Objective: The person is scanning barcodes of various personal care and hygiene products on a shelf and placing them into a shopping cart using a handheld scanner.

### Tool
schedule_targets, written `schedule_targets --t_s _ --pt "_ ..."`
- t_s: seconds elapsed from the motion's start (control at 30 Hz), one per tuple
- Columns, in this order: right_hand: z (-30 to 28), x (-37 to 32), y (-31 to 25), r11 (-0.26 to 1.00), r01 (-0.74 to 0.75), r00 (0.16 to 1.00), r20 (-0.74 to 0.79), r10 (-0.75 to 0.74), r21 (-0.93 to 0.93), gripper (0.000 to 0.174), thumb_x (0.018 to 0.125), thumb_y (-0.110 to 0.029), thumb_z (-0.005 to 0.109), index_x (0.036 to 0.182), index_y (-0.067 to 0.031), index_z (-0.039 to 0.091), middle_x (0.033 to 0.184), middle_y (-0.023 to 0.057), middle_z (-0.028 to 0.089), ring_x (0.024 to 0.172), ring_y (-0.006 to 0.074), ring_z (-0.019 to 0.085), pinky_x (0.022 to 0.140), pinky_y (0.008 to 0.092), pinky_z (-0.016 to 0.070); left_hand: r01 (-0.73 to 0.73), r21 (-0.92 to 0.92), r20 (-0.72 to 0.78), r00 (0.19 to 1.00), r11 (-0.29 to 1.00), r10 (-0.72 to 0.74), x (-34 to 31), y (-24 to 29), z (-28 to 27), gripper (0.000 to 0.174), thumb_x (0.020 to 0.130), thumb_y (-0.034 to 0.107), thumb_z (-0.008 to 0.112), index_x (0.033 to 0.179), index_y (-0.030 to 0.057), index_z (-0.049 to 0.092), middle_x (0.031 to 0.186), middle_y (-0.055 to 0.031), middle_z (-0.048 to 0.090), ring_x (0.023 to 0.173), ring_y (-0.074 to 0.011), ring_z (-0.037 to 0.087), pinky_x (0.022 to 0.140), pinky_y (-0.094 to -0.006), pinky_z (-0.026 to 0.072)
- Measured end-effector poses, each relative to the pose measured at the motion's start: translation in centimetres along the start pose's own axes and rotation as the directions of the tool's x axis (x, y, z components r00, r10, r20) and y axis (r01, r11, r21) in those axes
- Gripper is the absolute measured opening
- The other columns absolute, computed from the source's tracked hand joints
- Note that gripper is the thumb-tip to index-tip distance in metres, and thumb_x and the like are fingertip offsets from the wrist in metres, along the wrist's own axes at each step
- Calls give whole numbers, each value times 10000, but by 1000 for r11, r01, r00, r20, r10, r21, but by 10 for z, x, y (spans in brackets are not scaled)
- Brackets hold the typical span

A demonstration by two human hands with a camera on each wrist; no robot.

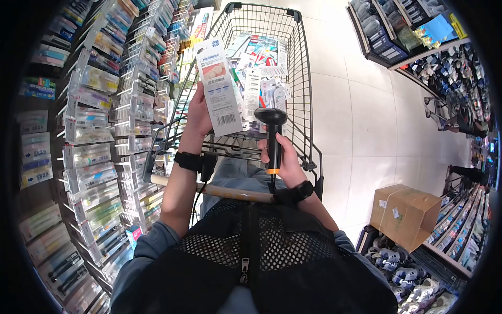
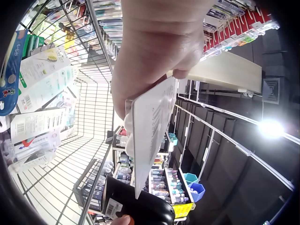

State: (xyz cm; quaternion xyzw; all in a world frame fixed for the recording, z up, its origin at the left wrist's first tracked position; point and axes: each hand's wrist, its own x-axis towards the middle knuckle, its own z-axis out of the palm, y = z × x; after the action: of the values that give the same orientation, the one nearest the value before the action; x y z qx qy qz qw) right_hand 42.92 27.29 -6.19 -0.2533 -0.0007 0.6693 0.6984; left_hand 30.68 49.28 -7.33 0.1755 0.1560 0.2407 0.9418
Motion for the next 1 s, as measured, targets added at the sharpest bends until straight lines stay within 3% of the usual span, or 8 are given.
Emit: schedule_targets --t_s 0.23,0.3,0.5,0.67,0.8,0.87,0.9,1.0 --pt "3 -3 4 1000 -27 994 110 29 -15 471 888 -275 410 1288 -58 291 867 155 550 573 191 535 505 250 435 -26 27 -51 998 999 27 -4 1 6 527 931 423 190 1319 82 296 1261 -131 435 1155 -312 426 961 -491 335" --pt "2 0 4 993 -12 985 171 32 -114 518 865 -260 447 1298 -45 260 894 165 535 583 189 536 523 255 434 -28 35 -37 999 999 29 -3 2 3 523 933 412 177 1317 77 297 1263 -132 433 1157 -312 424 963 -492 333" --pt "3 -1 3 996 14 953 302 13 -88 568 811 -266 539 1264 -31 290 902 165 529 609 189 541 563 270 421 -30 -24 22 999 999 31 -1 5 -7 489 932 341 168 1306 56 306 1245 -153 444 1146 -304 437 958 -481 345" --pt "-2 -4 4 995 -14 921 387 51 -97 616 765 -289 621 1236 -31 320 907 179 532 592 190 540 559 273 419 -112 81 -82 989 990 119 -4 3 -2 442 932 266 178 1270 31 339 1220 -162 463 1118 -310 463 944 -471 373" --pt "-4 -5 7 991 -41 866 491 97 -124 631 754 -301 641 1233 -47 318 890 199 538 595 210 558 553 281 434 -89 29 -84 992 996 92 -6 5 4 437 931 254 177 1267 30 344 1218 -163 464 1115 -309 466 938 -467 382" --pt "2 -9 6 980 -49 889 439 130 -191 644 751 -305 644 1239 -54 306 888 205 540 609 220 568 551 281 441 -107 94 -118 986 990 118 -6 5 6 410 933 261 220 1215 25 400 1121 -115 527 1007 -252 534 861 -387 440" --pt "7 -10 6 965 -56 909 386 156 -257 657 749 -308 648 1244 -60 295 886 210 541 623 229 578 548 281 447 -107 92 -118 986 990 118 -6 5 10 410 933 261 220 1215 25 400 1121 -115 527 1007 -252 534 861 -387 440" --pt "3 -10 5 953 -87 885 417 208 -292 745 714 -279 686 1278 -61 252 883 213 547 633 234 588 573 292 452 -74 19 -158 985 997 76 -7 7 18 401 935 256 219 1199 27 415 1090 -112 542 974 -252 549 839 -379 454"
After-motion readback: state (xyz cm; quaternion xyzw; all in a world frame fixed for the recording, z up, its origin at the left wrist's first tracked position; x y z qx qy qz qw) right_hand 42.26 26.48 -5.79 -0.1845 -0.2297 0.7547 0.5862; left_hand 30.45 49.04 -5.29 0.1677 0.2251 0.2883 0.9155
